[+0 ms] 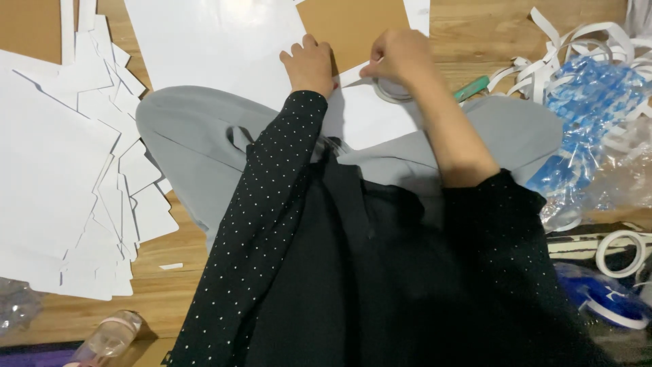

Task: Applying double-sided tape to cardboard sheets

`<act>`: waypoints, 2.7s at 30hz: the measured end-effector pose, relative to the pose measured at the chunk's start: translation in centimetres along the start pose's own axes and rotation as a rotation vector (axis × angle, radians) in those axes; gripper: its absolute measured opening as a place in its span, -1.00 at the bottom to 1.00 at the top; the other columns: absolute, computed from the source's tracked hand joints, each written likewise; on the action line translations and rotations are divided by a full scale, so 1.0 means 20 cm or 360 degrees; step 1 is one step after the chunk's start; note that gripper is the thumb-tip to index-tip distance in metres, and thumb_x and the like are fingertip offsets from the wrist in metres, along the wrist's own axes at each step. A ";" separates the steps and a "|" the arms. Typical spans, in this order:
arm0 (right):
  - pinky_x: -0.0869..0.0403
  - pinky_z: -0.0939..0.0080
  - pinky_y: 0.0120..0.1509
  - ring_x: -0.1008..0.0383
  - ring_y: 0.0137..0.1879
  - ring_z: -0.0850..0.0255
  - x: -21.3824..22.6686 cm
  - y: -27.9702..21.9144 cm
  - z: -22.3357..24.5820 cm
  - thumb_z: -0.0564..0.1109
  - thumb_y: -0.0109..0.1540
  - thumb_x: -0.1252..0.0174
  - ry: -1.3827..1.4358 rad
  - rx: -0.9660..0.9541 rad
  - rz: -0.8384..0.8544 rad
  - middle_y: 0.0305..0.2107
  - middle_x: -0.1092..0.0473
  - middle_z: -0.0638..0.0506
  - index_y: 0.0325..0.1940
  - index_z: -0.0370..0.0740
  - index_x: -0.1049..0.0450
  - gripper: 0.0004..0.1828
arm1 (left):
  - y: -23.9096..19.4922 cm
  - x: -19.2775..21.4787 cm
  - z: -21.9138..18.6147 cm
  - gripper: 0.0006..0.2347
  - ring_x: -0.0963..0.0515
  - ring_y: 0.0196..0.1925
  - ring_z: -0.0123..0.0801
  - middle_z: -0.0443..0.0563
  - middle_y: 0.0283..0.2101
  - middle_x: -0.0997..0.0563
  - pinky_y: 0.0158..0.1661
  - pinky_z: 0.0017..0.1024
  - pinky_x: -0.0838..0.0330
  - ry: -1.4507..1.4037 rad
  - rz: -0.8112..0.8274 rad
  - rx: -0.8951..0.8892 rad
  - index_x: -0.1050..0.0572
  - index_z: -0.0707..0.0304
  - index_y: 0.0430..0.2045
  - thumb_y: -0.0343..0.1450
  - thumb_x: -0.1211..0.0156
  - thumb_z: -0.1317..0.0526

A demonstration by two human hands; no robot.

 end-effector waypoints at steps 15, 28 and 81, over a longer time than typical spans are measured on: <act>-0.12 0.22 -0.39 -0.13 -0.58 0.20 0.00 0.06 -0.41 0.01 -0.07 -0.30 0.0245 -0.0285 0.0339 -0.79 -0.16 0.21 -0.76 0.05 -0.15 -0.59 | 0.05 -0.07 0.00 -0.60 -0.36 -0.31 -0.27 -0.09 -0.27 -0.32 -0.30 -0.27 -0.18 0.0118 0.0316 -0.0005 -0.40 -0.04 -0.29 0.05 -0.32 0.00; -0.23 0.17 -0.42 -0.30 -0.57 0.09 -0.07 0.12 -0.47 -0.17 -0.15 -0.15 0.0051 -0.0248 0.0132 -0.73 -0.30 0.15 -0.74 0.00 -0.33 -0.87 | 0.05 -0.05 -0.01 -0.67 -0.36 -0.32 -0.24 -0.07 -0.30 -0.33 -0.28 -0.21 -0.19 0.0127 0.0245 -0.0029 -0.41 -0.01 -0.32 0.07 -0.25 0.11; -0.25 0.29 -0.67 -0.34 -0.68 0.25 0.38 -0.04 -0.49 -0.11 -0.21 -0.13 -0.1173 -0.0127 -0.1067 -0.71 -0.27 0.17 -0.36 0.01 -0.26 -0.64 | -0.18 0.24 -0.65 -0.48 -0.14 -0.21 -0.17 -0.07 -0.16 -0.12 -0.73 -0.47 -0.15 0.0413 -0.0403 -0.0682 -0.15 -0.07 -0.10 0.06 -0.16 0.17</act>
Point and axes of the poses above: each hand's wrist, its own y-axis towards the middle knuckle, its own x-axis out of the back of the hand, z = x × y, the point moved 8 cm from there along y, towards the middle knuckle
